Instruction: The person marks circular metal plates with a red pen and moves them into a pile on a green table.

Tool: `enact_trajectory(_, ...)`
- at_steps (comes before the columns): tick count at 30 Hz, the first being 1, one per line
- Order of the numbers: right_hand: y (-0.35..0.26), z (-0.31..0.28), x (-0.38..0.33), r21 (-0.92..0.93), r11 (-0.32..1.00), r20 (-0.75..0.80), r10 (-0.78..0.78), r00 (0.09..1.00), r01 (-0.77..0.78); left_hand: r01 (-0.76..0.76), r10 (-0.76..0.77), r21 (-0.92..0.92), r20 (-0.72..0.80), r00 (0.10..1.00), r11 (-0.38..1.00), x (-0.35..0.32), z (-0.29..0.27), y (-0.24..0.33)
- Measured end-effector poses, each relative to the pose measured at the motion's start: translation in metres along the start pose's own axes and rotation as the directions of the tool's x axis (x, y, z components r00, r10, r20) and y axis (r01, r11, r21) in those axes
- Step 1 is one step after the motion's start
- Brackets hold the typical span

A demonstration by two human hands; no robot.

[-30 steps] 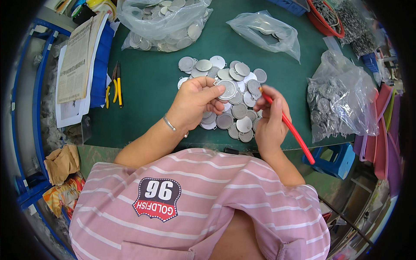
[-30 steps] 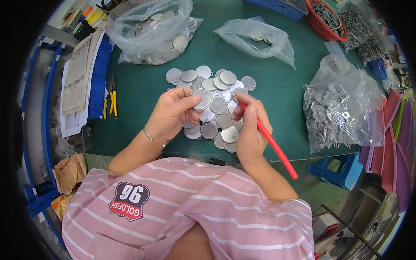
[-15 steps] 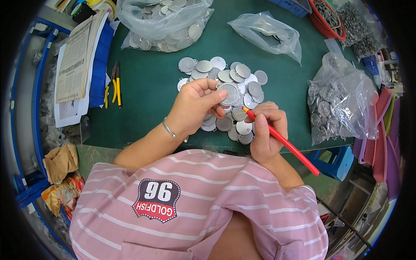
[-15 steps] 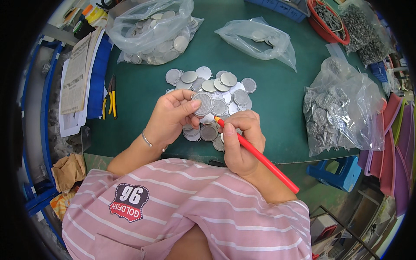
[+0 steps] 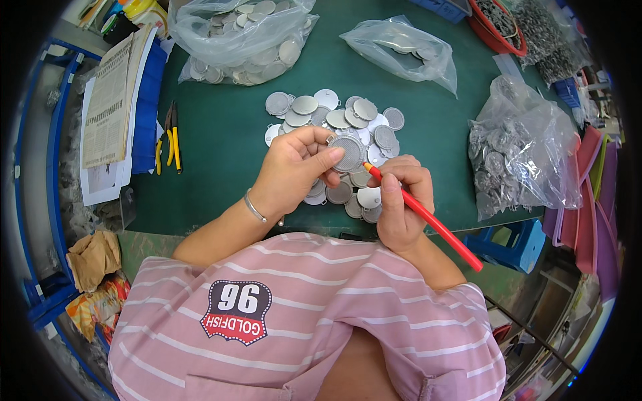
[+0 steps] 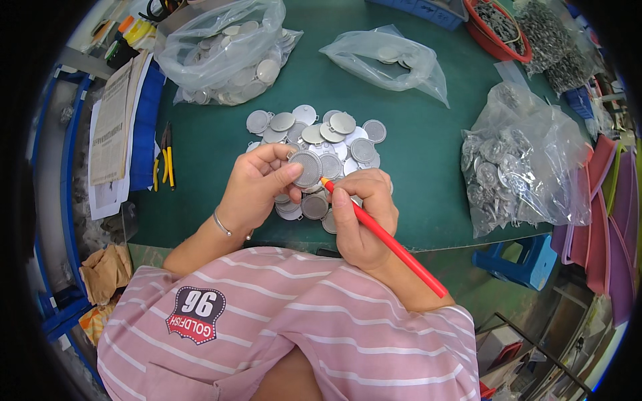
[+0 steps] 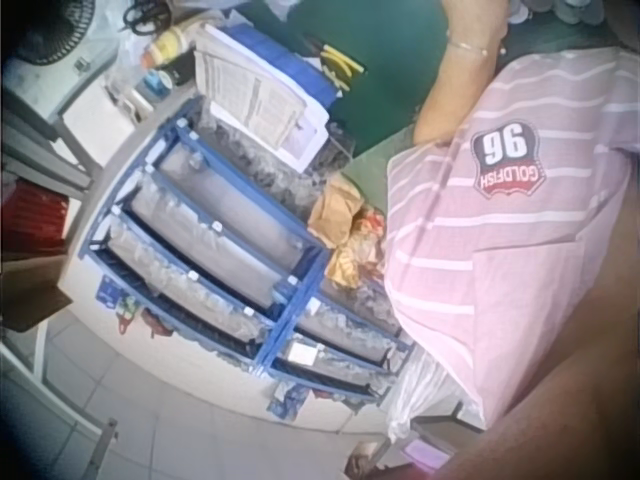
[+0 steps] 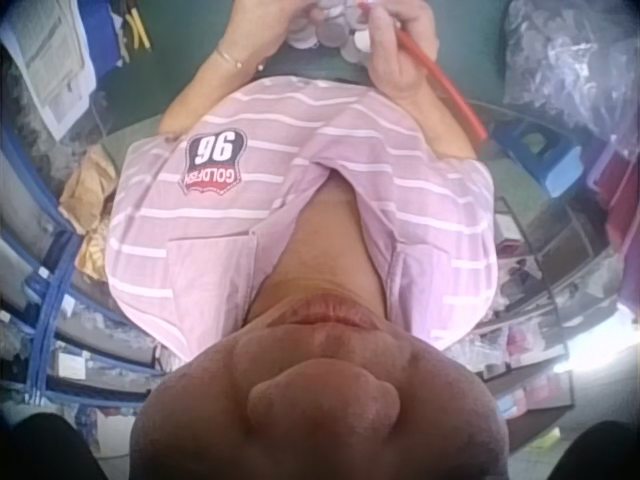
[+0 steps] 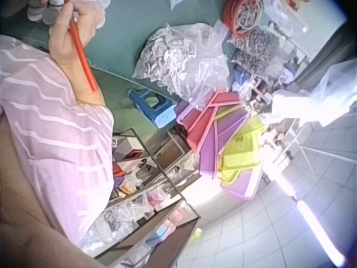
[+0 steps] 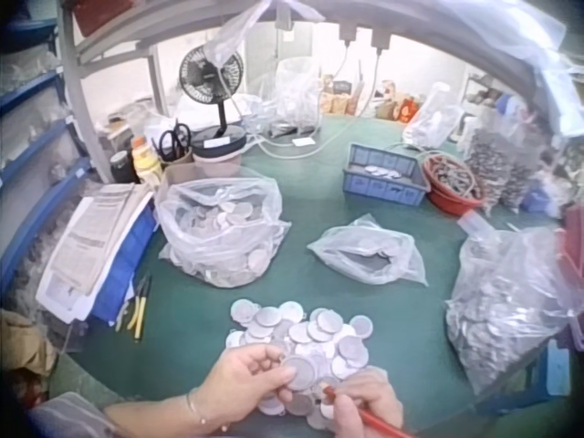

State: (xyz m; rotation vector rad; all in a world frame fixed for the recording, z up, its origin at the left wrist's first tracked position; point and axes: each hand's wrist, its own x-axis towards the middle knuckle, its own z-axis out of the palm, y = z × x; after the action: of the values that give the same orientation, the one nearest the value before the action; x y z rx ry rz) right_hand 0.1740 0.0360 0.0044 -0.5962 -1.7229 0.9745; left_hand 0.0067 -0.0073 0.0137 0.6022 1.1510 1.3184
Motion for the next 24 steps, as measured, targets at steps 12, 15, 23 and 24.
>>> enact_trajectory(12, 0.003, -0.003, -0.004, 0.080, 0.990, -0.035, 0.122, 0.992, -0.119, -0.012, 0.014, -0.045, 0.033, 0.999, 0.999, -0.003, 0.000, 0.003)
enact_trajectory(15, 0.002, -0.001, 0.002, 0.134, 0.991, -0.045, 0.012, 0.999, -0.006, -0.042, 0.042, 0.003, 0.057, 0.997, 0.999, -0.003, 0.000, 0.004)
enact_trajectory(23, -0.004, -0.001, 0.003, 0.139, 0.980, 0.003, 0.146, 0.989, -0.145, -0.039, 0.034, 0.045, 0.101, 0.994, 0.998, -0.007, 0.000, 0.005)
enact_trajectory(24, -0.002, -0.001, 0.001, 0.141, 0.974, 0.005, 0.180, 0.984, -0.179, -0.029, 0.026, 0.028, 0.093, 0.995, 0.999, -0.007, 0.001, 0.006)
